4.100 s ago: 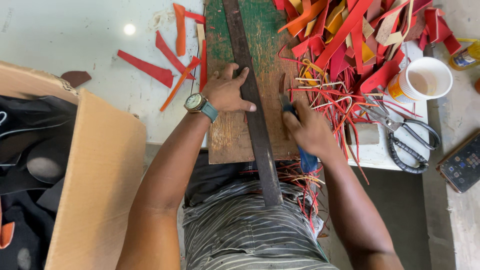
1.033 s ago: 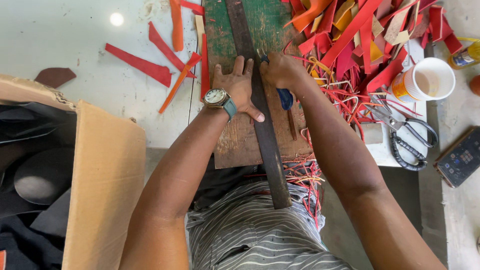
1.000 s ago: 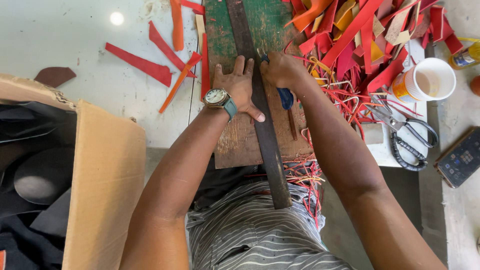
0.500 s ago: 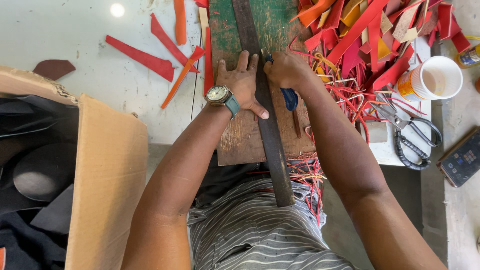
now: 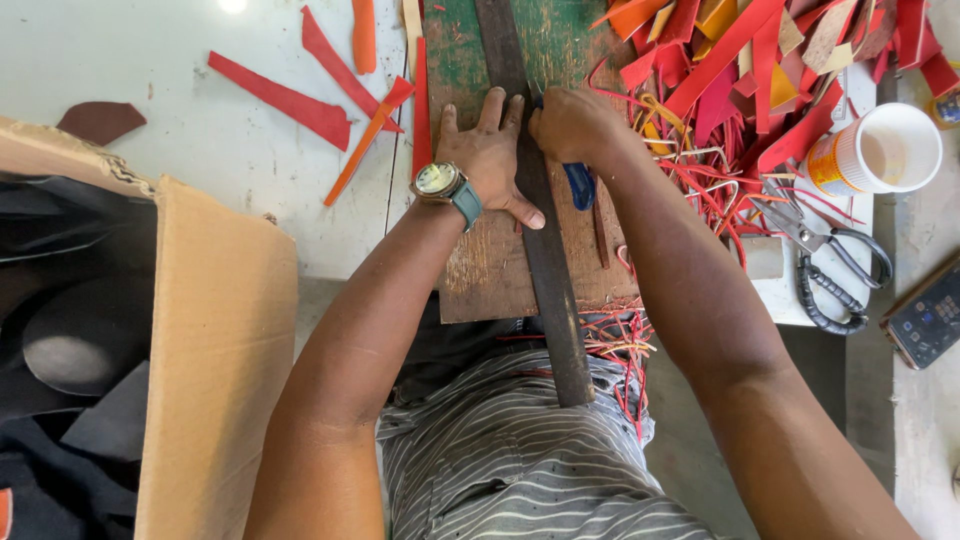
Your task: The person uses a metal ruler and a utility knife to cut red and orange leather strips into smaller pieces on a wooden board. The person repeatedly aligns the ruler, cuts the leather, and places the cut pieces aside.
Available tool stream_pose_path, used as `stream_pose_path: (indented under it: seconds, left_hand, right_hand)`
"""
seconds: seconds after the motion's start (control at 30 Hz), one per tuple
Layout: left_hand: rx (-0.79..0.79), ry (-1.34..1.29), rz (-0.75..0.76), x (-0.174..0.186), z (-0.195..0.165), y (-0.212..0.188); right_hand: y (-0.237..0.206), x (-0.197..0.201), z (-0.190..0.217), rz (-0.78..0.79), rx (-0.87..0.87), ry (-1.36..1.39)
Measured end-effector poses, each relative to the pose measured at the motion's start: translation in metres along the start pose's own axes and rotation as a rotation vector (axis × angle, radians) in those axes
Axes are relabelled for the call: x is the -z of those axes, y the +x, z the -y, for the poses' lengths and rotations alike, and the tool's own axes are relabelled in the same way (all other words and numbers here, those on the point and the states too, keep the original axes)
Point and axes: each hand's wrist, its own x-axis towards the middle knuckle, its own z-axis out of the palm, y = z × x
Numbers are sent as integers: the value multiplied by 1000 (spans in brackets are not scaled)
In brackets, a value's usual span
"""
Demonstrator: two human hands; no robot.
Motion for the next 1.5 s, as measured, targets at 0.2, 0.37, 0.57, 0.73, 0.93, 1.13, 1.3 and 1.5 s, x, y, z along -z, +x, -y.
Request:
stream_pose_path:
  seconds: [0.2, 0.37, 0.57, 0.73, 0.93, 1.13, 1.3, 1.5]
  left_hand:
    - [29, 61, 46, 2, -4, 4]
    - [32, 89, 66, 4, -5, 3]
    - [61, 112, 47, 7, -8, -3]
    - [56, 130, 13, 6, -9, -8]
    - [57, 79, 44, 0, -6, -8]
    - [28, 65, 28, 0, -6, -10]
    - [13, 27, -20, 3, -3, -11]
    - [14, 4, -4, 1, -1, -10]
  right_hand:
    - [5, 0, -3, 110, 44, -59]
    - [-14, -5, -5, 66, 2, -12]
    - [-71, -10, 5, 168, -49, -22]
    - [-139, -7, 26, 216, -133, -43]
    - [-212, -1, 39, 280, -185, 18]
    - [-156, 6, 1, -230, 31, 303]
    - [-52, 2, 1, -228, 19, 280]
    - [-21, -4, -5, -164, -7, 249]
